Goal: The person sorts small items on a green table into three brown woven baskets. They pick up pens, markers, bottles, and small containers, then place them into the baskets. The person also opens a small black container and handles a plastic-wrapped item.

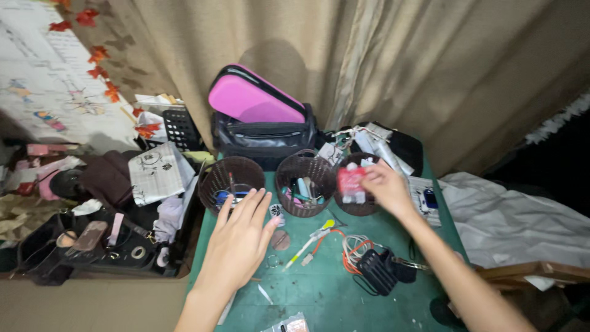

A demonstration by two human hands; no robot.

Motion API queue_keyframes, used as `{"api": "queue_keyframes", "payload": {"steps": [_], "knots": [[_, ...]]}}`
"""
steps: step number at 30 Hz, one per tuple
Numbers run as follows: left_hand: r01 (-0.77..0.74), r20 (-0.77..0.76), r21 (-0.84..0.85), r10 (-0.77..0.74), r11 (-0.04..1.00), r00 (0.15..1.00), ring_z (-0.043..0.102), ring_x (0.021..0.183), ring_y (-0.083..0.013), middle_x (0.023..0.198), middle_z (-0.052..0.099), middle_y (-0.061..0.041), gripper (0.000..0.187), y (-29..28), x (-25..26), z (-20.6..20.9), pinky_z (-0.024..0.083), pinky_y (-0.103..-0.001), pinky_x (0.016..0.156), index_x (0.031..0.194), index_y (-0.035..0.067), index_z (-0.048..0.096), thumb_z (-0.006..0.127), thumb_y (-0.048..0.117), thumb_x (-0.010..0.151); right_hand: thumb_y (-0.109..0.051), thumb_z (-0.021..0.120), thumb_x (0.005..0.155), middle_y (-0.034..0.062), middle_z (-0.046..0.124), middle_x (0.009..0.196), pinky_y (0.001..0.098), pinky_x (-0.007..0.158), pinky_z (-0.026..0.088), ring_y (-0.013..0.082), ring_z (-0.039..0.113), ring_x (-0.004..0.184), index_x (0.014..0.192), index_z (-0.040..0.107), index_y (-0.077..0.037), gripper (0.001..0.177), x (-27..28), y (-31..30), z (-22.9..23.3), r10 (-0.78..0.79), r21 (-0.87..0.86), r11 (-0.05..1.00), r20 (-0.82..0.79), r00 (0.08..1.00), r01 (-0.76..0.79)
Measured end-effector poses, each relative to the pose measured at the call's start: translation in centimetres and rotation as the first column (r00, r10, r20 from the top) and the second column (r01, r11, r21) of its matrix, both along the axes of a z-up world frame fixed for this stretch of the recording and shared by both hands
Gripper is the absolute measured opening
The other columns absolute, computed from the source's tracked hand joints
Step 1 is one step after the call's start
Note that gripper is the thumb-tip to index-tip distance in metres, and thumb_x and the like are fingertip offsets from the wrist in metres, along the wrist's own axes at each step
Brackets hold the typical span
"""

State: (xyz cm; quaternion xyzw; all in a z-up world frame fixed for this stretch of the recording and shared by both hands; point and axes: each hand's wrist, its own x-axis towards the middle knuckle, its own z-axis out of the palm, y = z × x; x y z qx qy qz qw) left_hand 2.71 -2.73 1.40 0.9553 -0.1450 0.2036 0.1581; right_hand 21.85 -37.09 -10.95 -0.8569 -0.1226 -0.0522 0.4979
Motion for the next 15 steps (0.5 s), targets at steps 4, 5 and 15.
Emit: {"api": "queue_keyframes", "payload": {"steps": [4,5,15], "knots": [[0.016,0.004,0.009,-0.016,1.000,1.000,0.044,0.134,-0.0274,0.138,0.055,-0.016,0.052,-0.2,0.2,0.4,0.025,-0.047,0.113,0.133,-0.001,0.053,0.049,0.035,0.097,-0.001,0.070,0.081,0.0071,0.071,0.077,0.0249,0.063,0.055,0.0107,0.068,0.068,0.105,0.068,-0.001,0.024,2.0,-4.5,0.2,-0.131,0.040,0.991,0.014,0.991,0.131],[0.019,0.007,0.009,-0.019,1.000,1.000,0.045,0.134,-0.0275,0.138,0.055,-0.016,0.052,-0.2,0.2,0.5,0.025,-0.047,0.113,0.133,-0.001,0.053,0.049,0.035,0.097,0.000,0.070,0.082,0.0073,0.071,0.078,0.0252,0.062,0.056,0.0109,0.069,0.069,0.104,0.067,0.000,0.023,2.2,-5.2,0.2,-0.157,0.058,0.986,0.013,0.988,0.156],[0.015,0.030,0.054,-0.016,0.998,0.999,0.046,0.133,-0.0275,0.138,0.055,-0.016,0.052,0.5,-0.3,1.0,0.026,-0.046,0.112,0.134,-0.002,0.053,0.051,0.033,0.096,0.000,0.070,0.085,0.0103,0.071,0.079,0.0279,0.062,0.060,0.0135,0.071,0.070,0.100,0.067,0.004,0.016,3.7,-6.6,-0.5,-0.319,0.077,0.946,0.023,0.948,0.316]]}}
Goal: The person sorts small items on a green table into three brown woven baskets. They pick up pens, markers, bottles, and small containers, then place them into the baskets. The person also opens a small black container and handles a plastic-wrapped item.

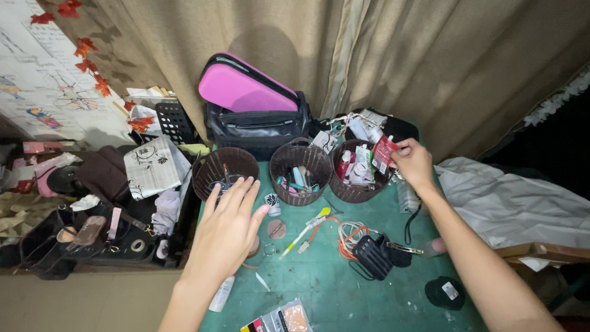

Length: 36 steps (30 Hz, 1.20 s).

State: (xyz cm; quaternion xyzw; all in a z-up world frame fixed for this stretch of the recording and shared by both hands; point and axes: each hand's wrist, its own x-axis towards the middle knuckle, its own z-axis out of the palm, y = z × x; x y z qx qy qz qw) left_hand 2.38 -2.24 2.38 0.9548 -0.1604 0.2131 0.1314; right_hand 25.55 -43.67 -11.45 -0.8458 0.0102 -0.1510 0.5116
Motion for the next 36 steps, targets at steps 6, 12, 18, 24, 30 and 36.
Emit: {"api": "queue_keyframes", "payload": {"steps": [6,12,18,24,30,36], "knots": [[0.003,-0.014,0.003,-0.003,1.000,1.000,0.045,0.133,-0.0273,0.137,0.055,-0.016,0.052,-0.4,0.2,-0.1,0.027,-0.046,0.112,0.133,-0.002,0.053,0.051,0.032,0.095,-0.006,0.074,0.081,0.0118,0.073,0.078,0.0323,0.066,0.057,0.0173,0.073,0.070,0.097,0.068,0.002,0.019,0.3,0.2,-0.9,-0.069,-0.204,0.977,-0.007,0.998,0.066],[0.021,-0.019,0.019,-0.020,1.000,1.000,0.045,0.133,-0.0272,0.137,0.055,-0.016,0.051,-0.7,0.5,-0.1,0.025,-0.047,0.113,0.132,-0.003,0.053,0.051,0.030,0.093,-0.012,0.080,0.076,0.0153,0.071,0.079,0.0373,0.071,0.056,0.0269,0.072,0.075,0.094,0.069,0.000,0.025,0.8,0.8,-2.2,-0.146,-0.318,0.936,0.032,0.989,0.149],[0.038,-0.024,0.009,-0.037,0.999,0.999,0.046,0.132,-0.0268,0.136,0.055,-0.015,0.051,-0.8,0.4,0.1,0.026,-0.046,0.113,0.132,-0.002,0.053,0.049,0.032,0.094,-0.011,0.080,0.074,0.0171,0.072,0.082,0.0399,0.076,0.056,0.0310,0.073,0.081,0.090,0.068,-0.001,0.022,1.9,0.9,-3.9,-0.166,-0.375,0.914,0.006,0.986,0.156],[0.036,-0.027,0.014,-0.036,0.999,0.999,0.046,0.132,-0.0265,0.136,0.056,-0.015,0.051,-0.8,0.4,0.2,0.026,-0.046,0.113,0.132,-0.002,0.054,0.048,0.033,0.095,-0.010,0.080,0.073,0.0207,0.071,0.085,0.0444,0.079,0.054,0.0386,0.070,0.087,0.089,0.070,-0.003,0.020,2.7,1.0,-5.4,-0.154,-0.487,0.865,-0.030,0.988,0.120],[0.038,-0.032,0.023,-0.038,0.999,0.999,0.047,0.132,-0.0267,0.135,0.056,-0.015,0.050,-0.6,0.4,0.2,0.026,-0.046,0.113,0.131,-0.002,0.054,0.047,0.032,0.096,-0.012,0.081,0.069,0.0231,0.070,0.096,0.0440,0.083,0.054,0.0387,0.069,0.092,0.100,0.070,-0.005,0.033,2.3,1.7,-4.6,-0.115,-0.467,0.879,-0.003,0.993,0.100],[0.042,-0.039,0.015,-0.042,0.999,0.998,0.046,0.132,-0.0266,0.136,0.056,-0.015,0.050,-0.9,0.7,-0.4,0.025,-0.046,0.113,0.131,-0.002,0.054,0.048,0.033,0.095,-0.014,0.086,0.065,0.0193,0.067,0.092,0.0435,0.079,0.053,0.0359,0.067,0.086,0.105,0.070,-0.005,0.045,-0.3,3.3,0.1,-0.035,-0.505,0.861,0.064,0.997,0.063]]}}
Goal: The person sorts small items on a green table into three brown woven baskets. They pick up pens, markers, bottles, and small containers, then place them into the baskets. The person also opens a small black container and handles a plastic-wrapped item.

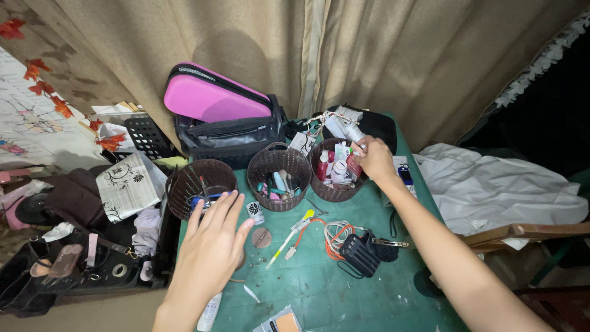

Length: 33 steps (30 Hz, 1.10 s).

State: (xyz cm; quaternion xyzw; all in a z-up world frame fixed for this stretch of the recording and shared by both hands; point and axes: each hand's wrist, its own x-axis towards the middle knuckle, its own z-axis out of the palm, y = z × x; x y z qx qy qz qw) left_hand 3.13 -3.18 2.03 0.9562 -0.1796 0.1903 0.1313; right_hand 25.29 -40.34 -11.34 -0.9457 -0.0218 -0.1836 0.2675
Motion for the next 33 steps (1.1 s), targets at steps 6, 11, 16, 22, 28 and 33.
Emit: {"api": "queue_keyframes", "payload": {"steps": [6,11,16,22,28,33], "knots": [[-0.007,-0.032,-0.012,0.007,1.000,0.999,0.045,0.133,-0.0265,0.136,0.056,-0.015,0.051,-0.8,0.5,-0.6,0.026,-0.046,0.113,0.132,0.000,0.054,0.049,0.035,0.096,-0.018,0.081,0.074,0.0124,0.067,0.089,0.0348,0.076,0.055,0.0237,0.068,0.080,0.107,0.069,-0.008,0.037,-4.9,3.5,6.2,0.160,0.147,0.979,-0.103,0.982,-0.144],[-0.005,-0.050,-0.020,0.004,1.000,0.999,0.046,0.132,-0.0266,0.136,0.056,-0.014,0.051,-1.2,0.5,-0.9,0.025,-0.047,0.113,0.133,0.000,0.053,0.048,0.034,0.096,-0.017,0.076,0.079,0.0138,0.069,0.095,0.0417,0.089,0.047,0.0274,0.067,0.091,0.109,0.070,-0.008,0.032,-9.6,6.5,10.4,0.375,0.088,0.924,-0.020,0.927,-0.372],[0.011,-0.033,-0.057,-0.013,0.998,0.999,0.047,0.132,-0.0268,0.136,0.057,-0.015,0.051,-1.7,0.4,-1.1,0.026,-0.046,0.113,0.134,-0.001,0.053,0.048,0.033,0.096,-0.023,0.075,0.080,0.0155,0.067,0.114,0.0401,0.096,0.047,0.0333,0.062,0.109,0.120,0.065,-0.009,0.044,-13.8,8.1,13.8,0.508,0.084,0.860,-0.047,0.860,-0.503],[0.044,-0.047,-0.033,-0.046,0.998,0.998,0.046,0.133,-0.0267,0.136,0.057,-0.015,0.048,-2.2,0.5,-1.2,0.026,-0.047,0.113,0.134,-0.002,0.053,0.048,0.030,0.097,-0.024,0.073,0.082,0.0152,0.065,0.119,0.0395,0.098,0.046,0.0320,0.061,0.112,0.129,0.059,-0.007,0.052,-16.6,8.4,17.1,0.607,0.018,0.794,-0.089,0.790,-0.608],[0.066,-0.070,-0.042,-0.069,0.997,0.995,0.046,0.132,-0.0277,0.136,0.057,-0.015,0.047,-2.7,0.3,-1.5,0.026,-0.048,0.113,0.133,-0.003,0.053,0.047,0.028,0.097,-0.024,0.071,0.085,0.0180,0.062,0.129,0.0410,0.103,0.042,0.0341,0.058,0.120,0.132,0.058,-0.004,0.052,-18.4,8.0,18.5,0.643,-0.014,0.765,-0.056,0.764,-0.644],[0.077,-0.066,-0.045,-0.080,0.996,0.995,0.047,0.131,-0.0285,0.136,0.057,-0.016,0.047,-2.8,0.2,-1.8,0.027,-0.048,0.113,0.132,-0.003,0.053,0.049,0.027,0.097,-0.025,0.069,0.086,0.0175,0.063,0.128,0.0403,0.103,0.043,0.0332,0.059,0.119,0.130,0.059,-0.003,0.051,-18.7,7.5,18.8,0.644,-0.041,0.762,-0.062,0.763,-0.646]]}}
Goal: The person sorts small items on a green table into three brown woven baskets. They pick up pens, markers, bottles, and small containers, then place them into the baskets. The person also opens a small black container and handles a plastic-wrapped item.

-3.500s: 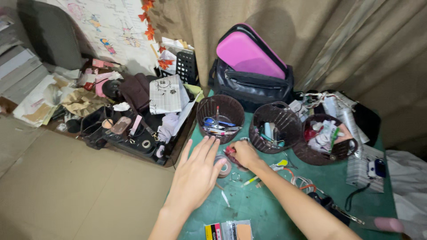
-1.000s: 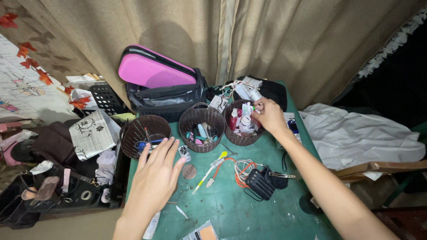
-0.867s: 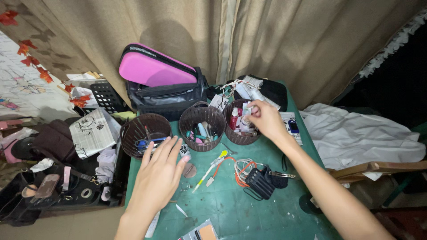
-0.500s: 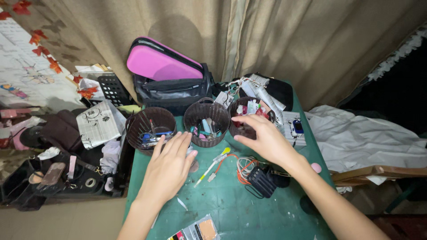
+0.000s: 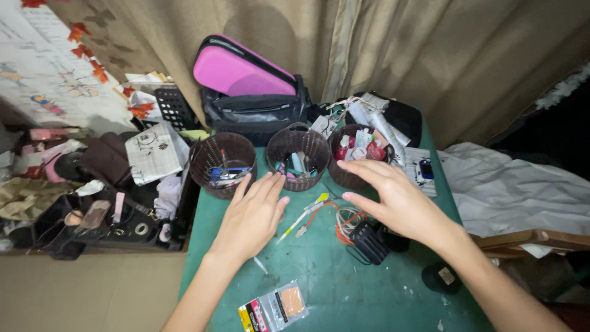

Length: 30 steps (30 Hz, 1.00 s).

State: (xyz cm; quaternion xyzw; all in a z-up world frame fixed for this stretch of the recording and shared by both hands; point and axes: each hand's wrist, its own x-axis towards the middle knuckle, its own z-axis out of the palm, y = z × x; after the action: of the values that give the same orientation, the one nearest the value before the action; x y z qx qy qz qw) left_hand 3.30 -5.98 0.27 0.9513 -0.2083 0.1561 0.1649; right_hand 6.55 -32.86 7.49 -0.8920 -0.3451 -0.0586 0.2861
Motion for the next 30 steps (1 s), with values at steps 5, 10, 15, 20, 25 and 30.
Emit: {"api": "queue_keyframes", "payload": {"steps": [5,10,15,20,25,30], "knots": [[0.001,-0.018,-0.005,-0.001,1.000,1.000,0.048,0.130,-0.0284,0.135,0.057,-0.016,0.045,-0.2,-0.2,-0.2,0.027,-0.048,0.113,0.133,-0.002,0.053,0.049,0.025,0.097,-0.027,0.068,0.086,0.0193,0.061,0.130,0.0413,0.103,0.042,0.0346,0.057,0.121,0.131,0.058,-0.002,0.053,0.0,-0.6,0.1,-0.008,-0.037,0.999,0.022,1.000,0.008],[0.010,-0.024,-0.001,-0.010,1.000,1.000,0.049,0.130,-0.0278,0.134,0.058,-0.016,0.045,-0.5,-0.4,-0.3,0.027,-0.048,0.113,0.132,-0.001,0.054,0.049,0.025,0.097,-0.028,0.067,0.087,0.0184,0.061,0.130,0.0409,0.104,0.041,0.0336,0.058,0.121,0.131,0.058,-0.003,0.052,-0.2,-1.4,0.0,-0.046,-0.045,0.998,0.008,0.999,0.047],[0.019,-0.011,0.011,-0.018,1.000,1.000,0.049,0.130,-0.0278,0.134,0.058,-0.016,0.044,-0.9,-0.3,-0.7,0.028,-0.047,0.113,0.132,-0.001,0.055,0.049,0.026,0.097,-0.028,0.068,0.087,0.0192,0.061,0.130,0.0426,0.104,0.041,0.0354,0.056,0.121,0.132,0.058,-0.004,0.052,-0.4,-2.0,-0.5,-0.059,-0.070,0.996,0.009,0.998,0.060],[0.042,-0.035,-0.004,-0.042,0.999,0.998,0.049,0.129,-0.0277,0.134,0.058,-0.016,0.045,-1.4,-0.3,-1.7,0.028,-0.048,0.112,0.132,-0.002,0.055,0.050,0.026,0.096,-0.029,0.067,0.088,0.0188,0.062,0.129,0.0426,0.104,0.042,0.0358,0.056,0.123,0.130,0.058,-0.004,0.050,-0.9,-2.7,-1.2,-0.073,-0.058,0.996,-0.034,0.997,0.071],[0.075,-0.064,-0.011,-0.076,0.997,0.995,0.050,0.128,-0.0280,0.133,0.058,-0.016,0.045,-2.6,-0.2,-3.5,0.029,-0.049,0.112,0.131,-0.001,0.055,0.052,0.025,0.095,-0.028,0.067,0.087,0.0191,0.061,0.129,0.0419,0.103,0.042,0.0358,0.056,0.122,0.130,0.060,-0.005,0.049,-1.6,-4.0,-1.8,-0.160,-0.055,0.986,-0.083,0.984,0.156],[0.148,-0.092,-0.030,-0.150,0.989,0.984,0.050,0.127,-0.0291,0.133,0.058,-0.016,0.046,-4.7,0.4,-5.9,0.030,-0.050,0.111,0.130,-0.001,0.055,0.056,0.025,0.092,-0.025,0.065,0.088,0.0181,0.062,0.129,0.0410,0.103,0.041,0.0344,0.057,0.122,0.128,0.061,-0.004,0.046,-2.3,-5.9,-2.2,-0.199,-0.024,0.980,-0.084,0.976,0.198]]}}
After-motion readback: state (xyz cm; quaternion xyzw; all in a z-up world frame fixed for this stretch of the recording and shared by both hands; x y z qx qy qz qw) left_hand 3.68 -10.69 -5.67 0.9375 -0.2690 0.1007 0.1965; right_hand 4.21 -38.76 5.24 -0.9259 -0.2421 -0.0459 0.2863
